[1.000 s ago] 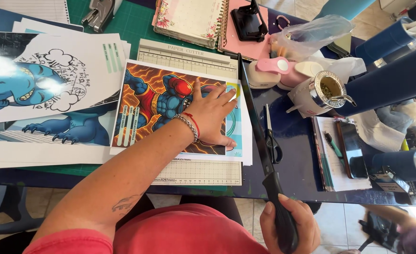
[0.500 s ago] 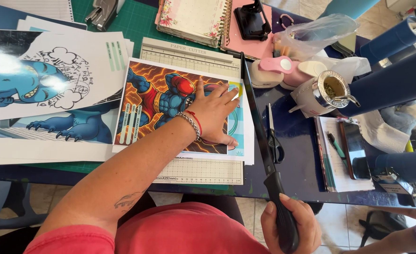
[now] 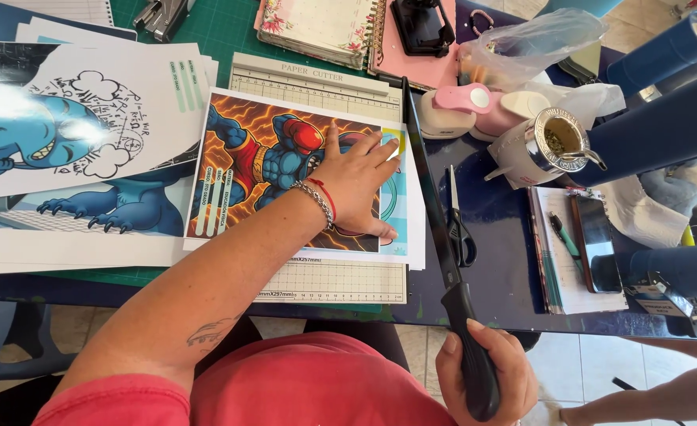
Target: Trimming the edges of a printed illustration using a manual paper cutter on a workspace table.
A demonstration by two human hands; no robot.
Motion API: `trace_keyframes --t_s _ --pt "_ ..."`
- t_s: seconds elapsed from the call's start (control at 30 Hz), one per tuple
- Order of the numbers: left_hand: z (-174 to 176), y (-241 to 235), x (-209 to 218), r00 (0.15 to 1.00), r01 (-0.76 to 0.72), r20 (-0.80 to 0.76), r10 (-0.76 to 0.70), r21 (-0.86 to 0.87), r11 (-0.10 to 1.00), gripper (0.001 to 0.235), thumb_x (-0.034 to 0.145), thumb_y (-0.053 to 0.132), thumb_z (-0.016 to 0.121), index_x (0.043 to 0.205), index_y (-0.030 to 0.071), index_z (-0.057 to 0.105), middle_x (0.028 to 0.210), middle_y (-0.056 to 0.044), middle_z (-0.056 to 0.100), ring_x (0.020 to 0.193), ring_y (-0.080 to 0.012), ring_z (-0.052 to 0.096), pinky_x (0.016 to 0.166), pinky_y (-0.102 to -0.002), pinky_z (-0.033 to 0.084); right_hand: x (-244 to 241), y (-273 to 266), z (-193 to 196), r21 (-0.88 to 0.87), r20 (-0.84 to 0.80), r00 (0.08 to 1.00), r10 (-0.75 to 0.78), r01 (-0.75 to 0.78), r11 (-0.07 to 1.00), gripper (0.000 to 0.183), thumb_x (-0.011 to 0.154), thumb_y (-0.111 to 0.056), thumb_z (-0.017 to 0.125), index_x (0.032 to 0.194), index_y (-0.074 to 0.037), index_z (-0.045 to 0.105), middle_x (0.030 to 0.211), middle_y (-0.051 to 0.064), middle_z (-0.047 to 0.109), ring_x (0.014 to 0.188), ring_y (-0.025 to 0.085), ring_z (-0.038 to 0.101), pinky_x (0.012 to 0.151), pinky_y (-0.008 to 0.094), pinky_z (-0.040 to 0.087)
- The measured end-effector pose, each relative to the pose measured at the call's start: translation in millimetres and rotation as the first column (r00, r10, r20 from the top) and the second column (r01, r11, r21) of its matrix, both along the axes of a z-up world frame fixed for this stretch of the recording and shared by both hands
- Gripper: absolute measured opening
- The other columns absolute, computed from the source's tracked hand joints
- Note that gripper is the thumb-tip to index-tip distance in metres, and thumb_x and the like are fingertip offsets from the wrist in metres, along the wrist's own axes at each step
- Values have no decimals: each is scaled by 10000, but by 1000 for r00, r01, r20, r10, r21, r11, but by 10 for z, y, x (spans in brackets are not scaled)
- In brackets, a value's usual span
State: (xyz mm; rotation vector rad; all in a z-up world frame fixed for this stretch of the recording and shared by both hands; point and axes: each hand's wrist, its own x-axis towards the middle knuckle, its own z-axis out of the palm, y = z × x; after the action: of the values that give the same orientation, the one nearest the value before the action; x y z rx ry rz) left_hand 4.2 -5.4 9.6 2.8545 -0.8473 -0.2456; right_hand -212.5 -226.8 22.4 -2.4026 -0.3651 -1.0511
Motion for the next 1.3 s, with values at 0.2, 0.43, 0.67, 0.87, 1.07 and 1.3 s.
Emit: trace_keyframes --t_s 0.2,0.43,0.67,0.87,1.07,1.3 --pt "183 -43 8 997 -12 -76 20 105 994 1303 660 930 604 1620 168 164 1719 3 80 1539 -249 108 1104 -858 41 0 38 86 26 4 1000 2 -2 1000 252 894 -81 761 1094 28 653 915 94 684 698 262 603 761 368 551" --pt "378 -95 49 977 11 -210 31 194 981 1354 618 908 652 1634 180 131 1733 5 5 1560 -259 53 1086 -879 92 8 -7 101 -73 6 995 103 -102 992 260 894 -52 760 1090 71 640 975 120 697 719 273 647 714 384 565" --pt "337 -91 71 976 -5 -214 42 169 986 1363 610 906 653 1626 154 144 1730 11 37 1554 -236 71 1082 -885 92 11 -103 -109 -138 -9 983 186 -185 973 273 891 -110 733 1097 18 607 813 121 662 627 250 609 617 363 533" --pt "345 -99 67 977 -11 -205 51 192 981 1377 579 945 617 1624 172 163 1727 30 42 1536 -236 102 1076 -880 145 -38 -105 -254 -150 -72 972 225 -234 961 259 898 -139 717 1085 -5 598 760 106 655 591 222 617 571 334 512" --pt "375 -91 59 973 -8 -226 49 177 984 1344 596 907 655 1613 167 181 1729 20 34 1538 -239 96 1092 -872 116 -83 -133 -401 -174 -85 971 226 -237 956 283 899 -137 729 1116 -14 596 741 79 632 565 193 572 548 330 476" --pt "361 -103 89 966 2 -255 47 187 982 1373 594 910 651 1628 165 138 1735 25 -8 1561 -253 58 1103 -862 89 -122 -172 -577 -162 -117 971 210 -227 960 305 886 -131 741 1134 -43 587 734 67 619 565 190 570 534 335 462"
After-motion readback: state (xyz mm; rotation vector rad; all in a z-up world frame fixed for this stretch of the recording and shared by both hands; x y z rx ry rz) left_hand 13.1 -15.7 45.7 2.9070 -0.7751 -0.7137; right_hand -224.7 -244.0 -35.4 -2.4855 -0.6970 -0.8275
